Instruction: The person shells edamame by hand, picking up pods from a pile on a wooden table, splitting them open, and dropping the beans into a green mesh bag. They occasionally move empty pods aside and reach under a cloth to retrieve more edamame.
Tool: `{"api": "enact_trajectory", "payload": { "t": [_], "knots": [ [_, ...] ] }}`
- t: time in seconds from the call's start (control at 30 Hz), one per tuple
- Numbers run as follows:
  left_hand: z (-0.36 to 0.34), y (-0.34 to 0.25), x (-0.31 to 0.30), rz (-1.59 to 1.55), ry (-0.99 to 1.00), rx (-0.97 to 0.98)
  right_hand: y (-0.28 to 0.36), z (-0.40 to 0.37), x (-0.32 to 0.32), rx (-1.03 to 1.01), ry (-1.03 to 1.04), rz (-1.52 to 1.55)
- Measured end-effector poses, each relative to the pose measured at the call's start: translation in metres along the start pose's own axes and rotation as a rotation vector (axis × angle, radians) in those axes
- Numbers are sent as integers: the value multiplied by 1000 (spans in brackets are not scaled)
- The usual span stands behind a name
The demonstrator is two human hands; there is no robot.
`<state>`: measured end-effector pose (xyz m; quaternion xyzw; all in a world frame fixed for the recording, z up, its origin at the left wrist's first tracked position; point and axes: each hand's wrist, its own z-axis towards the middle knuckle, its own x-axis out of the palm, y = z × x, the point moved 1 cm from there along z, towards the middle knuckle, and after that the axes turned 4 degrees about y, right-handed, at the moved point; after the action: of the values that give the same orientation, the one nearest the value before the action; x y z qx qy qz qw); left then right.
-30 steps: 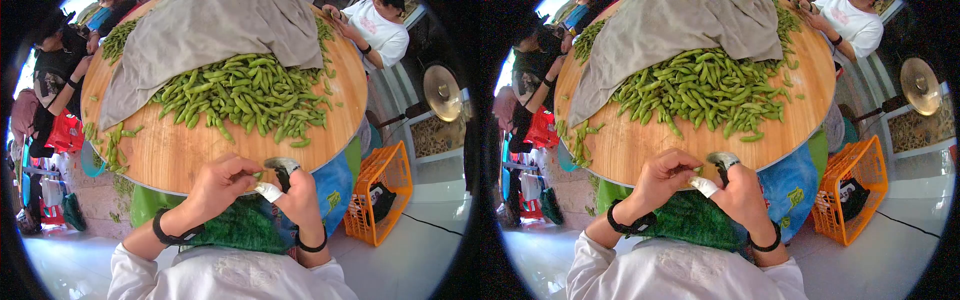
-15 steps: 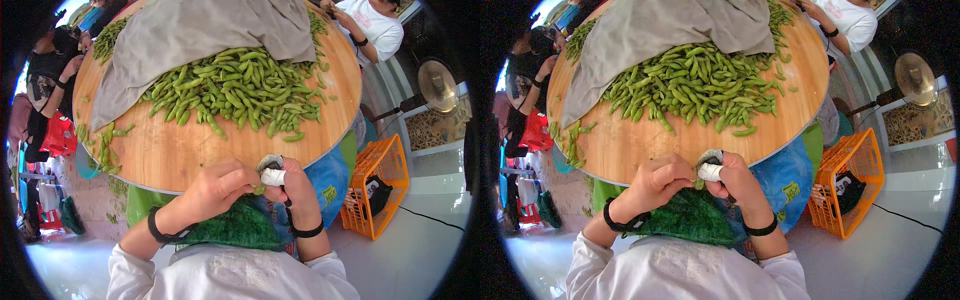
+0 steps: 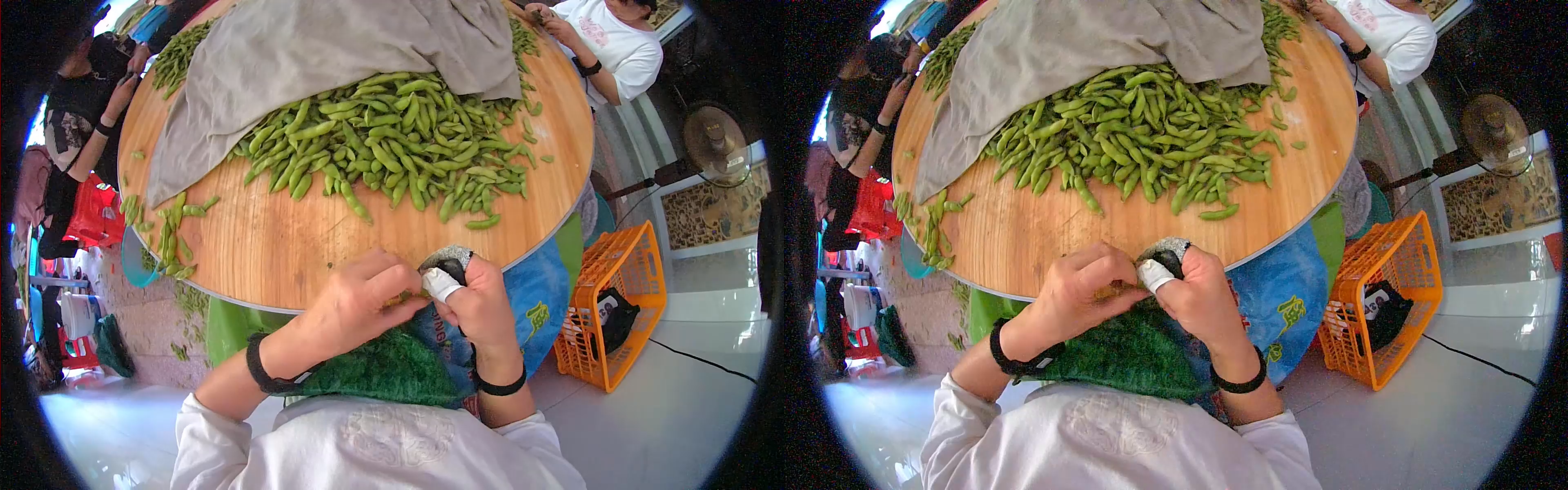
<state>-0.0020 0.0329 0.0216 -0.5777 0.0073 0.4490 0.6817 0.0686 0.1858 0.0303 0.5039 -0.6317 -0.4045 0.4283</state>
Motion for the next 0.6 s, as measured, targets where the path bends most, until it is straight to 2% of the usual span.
{"api": "enact_trajectory", "payload": {
  "t": [0.07, 0.17, 0.3, 0.37, 0.4, 0.47, 0.5, 0.57, 0.6],
  "knots": [
    [-1, 2, 1, 41, -59, 106, 2, -1, 2, -50, -29, -23],
    [-3, -1, 1, 165, -76, 146, 8, -4, 2, -2, -65, -12],
    [-2, 2, 0, 148, -49, 172, 7, -4, 0, 43, -39, 88],
    [-3, 8, 2, -54, 27, 30, 3, -2, -3, 51, -33, 159],
    [-3, 7, 1, -55, 29, 31, 0, 0, -6, 44, -63, 187],
    [-3, 6, 0, -238, 37, -182, -1, 0, -9, 36, -95, 217],
    [-3, 5, 0, -238, 39, -181, 0, -1, -9, 22, -83, 212],
    [-4, 4, 1, -240, 96, -328, 2, -2, -7, 10, -69, 206],
    [-6, 6, 3, -240, 96, -328, 4, -2, -6, 6, -72, 120]
  ]
}}
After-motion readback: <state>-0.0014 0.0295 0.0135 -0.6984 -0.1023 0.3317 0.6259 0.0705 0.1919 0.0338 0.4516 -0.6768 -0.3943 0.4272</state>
